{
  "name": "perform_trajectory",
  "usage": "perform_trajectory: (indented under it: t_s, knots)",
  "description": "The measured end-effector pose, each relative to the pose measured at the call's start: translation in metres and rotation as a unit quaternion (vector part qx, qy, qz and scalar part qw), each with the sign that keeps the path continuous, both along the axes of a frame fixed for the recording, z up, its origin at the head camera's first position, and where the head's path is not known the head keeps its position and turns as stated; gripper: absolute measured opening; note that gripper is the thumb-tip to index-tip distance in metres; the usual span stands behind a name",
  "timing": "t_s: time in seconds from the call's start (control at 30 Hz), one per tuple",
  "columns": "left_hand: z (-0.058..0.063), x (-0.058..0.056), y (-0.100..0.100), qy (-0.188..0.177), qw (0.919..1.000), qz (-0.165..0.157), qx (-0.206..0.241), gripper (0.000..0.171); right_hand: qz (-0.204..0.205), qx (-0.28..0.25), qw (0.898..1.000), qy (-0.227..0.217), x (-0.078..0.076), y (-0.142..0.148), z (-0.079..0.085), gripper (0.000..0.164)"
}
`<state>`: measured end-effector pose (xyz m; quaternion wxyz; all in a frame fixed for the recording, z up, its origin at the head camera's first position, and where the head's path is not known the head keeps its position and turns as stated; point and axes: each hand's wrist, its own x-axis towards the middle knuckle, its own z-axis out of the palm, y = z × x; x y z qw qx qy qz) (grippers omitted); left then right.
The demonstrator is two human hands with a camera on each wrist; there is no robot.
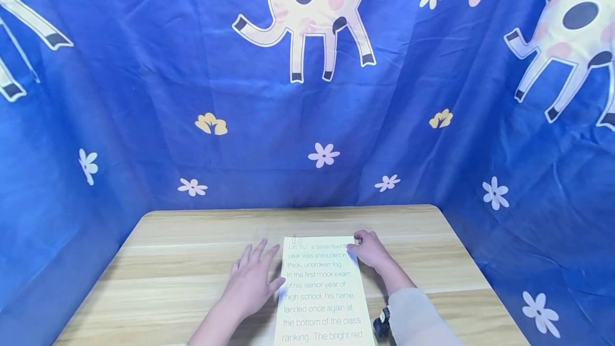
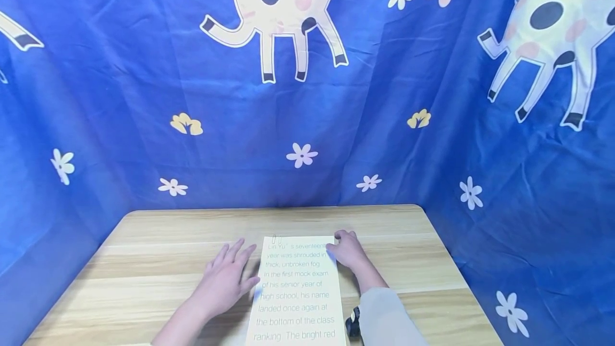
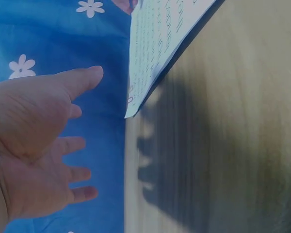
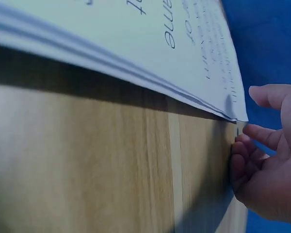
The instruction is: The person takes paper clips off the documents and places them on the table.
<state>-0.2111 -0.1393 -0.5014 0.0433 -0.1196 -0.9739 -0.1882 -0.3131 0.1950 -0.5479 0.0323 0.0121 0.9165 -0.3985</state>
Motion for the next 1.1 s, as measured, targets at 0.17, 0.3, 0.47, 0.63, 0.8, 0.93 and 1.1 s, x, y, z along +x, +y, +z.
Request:
perform_trajectory:
  t_s: [0.17, 0.3, 0.47, 0.63, 0.8, 0.93, 1.1]
  knots:
    - [-0.004, 0.002, 0.000, 0.000, 1.0000, 0.002, 0.005, 0.077, -0.011, 0.013, 1.000, -0.024, -0.009, -0.005, -0.002, 0.060]
    - [-0.005, 0.003, -0.002, -0.012, 0.9998, 0.001, 0.016, 0.074, -0.019, 0.027, 0.999, -0.037, -0.010, -0.010, 0.001, 0.060]
    - [-0.004, 0.004, -0.004, -0.041, 0.9980, 0.000, 0.048, 0.071, -0.030, 0.078, 0.996, -0.030, -0.005, -0.018, 0.007, 0.052]
    - [-0.006, 0.001, -0.005, -0.041, 0.9973, 0.007, 0.060, 0.069, -0.027, 0.085, 0.996, -0.024, -0.003, -0.025, 0.007, 0.057]
    - [-0.005, -0.005, -0.004, -0.035, 0.9971, 0.010, 0.067, 0.066, -0.011, 0.044, 0.999, -0.013, -0.003, -0.029, 0.003, 0.037]
    - [-0.003, -0.010, 0.000, -0.043, 0.9954, 0.005, 0.086, 0.061, -0.010, 0.001, 1.000, -0.015, -0.004, -0.030, 0.001, 0.028]
    - [-0.004, -0.021, 0.006, -0.042, 0.9930, -0.002, 0.111, 0.058, -0.021, -0.081, 0.996, -0.039, -0.005, -0.028, 0.002, 0.031]
